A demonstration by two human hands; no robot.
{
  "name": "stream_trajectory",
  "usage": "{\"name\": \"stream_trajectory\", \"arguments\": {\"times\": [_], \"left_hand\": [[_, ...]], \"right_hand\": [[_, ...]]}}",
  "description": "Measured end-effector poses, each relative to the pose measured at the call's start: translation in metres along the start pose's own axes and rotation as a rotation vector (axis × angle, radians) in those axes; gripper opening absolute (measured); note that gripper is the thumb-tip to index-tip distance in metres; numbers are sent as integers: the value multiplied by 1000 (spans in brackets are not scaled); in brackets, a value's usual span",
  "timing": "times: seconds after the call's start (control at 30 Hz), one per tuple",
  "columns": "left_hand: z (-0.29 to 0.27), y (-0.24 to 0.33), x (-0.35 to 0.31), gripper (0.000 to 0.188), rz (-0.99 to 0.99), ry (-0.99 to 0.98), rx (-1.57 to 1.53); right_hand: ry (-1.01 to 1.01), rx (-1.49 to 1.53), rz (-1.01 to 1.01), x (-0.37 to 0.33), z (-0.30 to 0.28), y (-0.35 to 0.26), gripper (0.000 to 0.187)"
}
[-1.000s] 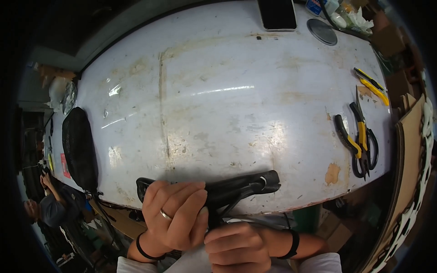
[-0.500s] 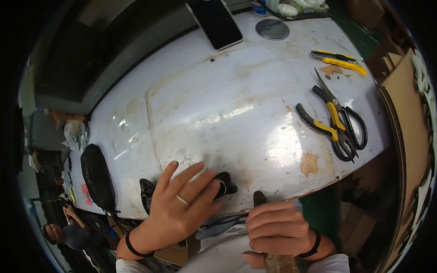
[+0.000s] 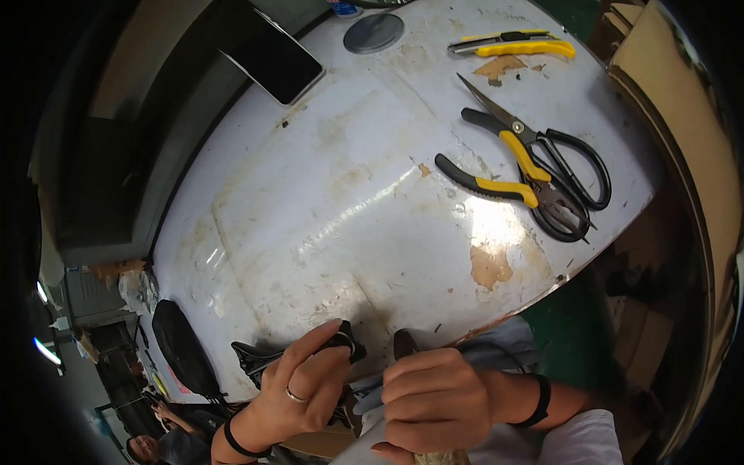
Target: The person fits a black cover over a bicycle saddle, pressing the edges down by hand and pulling the material tight with pliers. They then use a knife to trim the excess material from the underside of the saddle before setting it down.
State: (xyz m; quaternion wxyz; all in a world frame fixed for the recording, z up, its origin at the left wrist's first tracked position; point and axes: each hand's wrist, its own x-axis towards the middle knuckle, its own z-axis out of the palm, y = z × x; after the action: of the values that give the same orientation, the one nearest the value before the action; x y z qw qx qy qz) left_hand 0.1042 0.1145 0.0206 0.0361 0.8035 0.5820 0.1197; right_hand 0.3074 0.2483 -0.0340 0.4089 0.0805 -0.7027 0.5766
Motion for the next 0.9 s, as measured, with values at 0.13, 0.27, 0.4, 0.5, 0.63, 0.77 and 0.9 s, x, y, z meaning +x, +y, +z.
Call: {"name": "stream_trajectory", "arguments": {"times": [0.13, 0.27, 0.4, 0.5, 0.63, 0.77, 0.9], "left_hand": [[-2, -10, 3, 14, -79, 52, -191], [-14, -20, 13, 16, -473, -31, -537], [-25, -45, 26, 16, -580, -154, -727], [-29, -52, 26, 14, -634, -253, -786], [-24, -51, 22, 14, -603, -216, -825], [-22, -46, 20, 15, -584, -181, -775], [-18, -40, 10, 14, -502, -92, -758]], "right_hand": [[-1, 2, -42, 5, 14, 6, 24], [3, 4, -168, 23, 39, 8, 22], [27, -23, -252, 31, 68, 5, 23], [-5, -112, -283, 40, 73, 5, 23], [-6, -252, -310, 41, 82, 10, 20], [-5, -329, -260, 47, 85, 13, 19], [-18, -260, -191, 53, 75, 16, 17]]}}
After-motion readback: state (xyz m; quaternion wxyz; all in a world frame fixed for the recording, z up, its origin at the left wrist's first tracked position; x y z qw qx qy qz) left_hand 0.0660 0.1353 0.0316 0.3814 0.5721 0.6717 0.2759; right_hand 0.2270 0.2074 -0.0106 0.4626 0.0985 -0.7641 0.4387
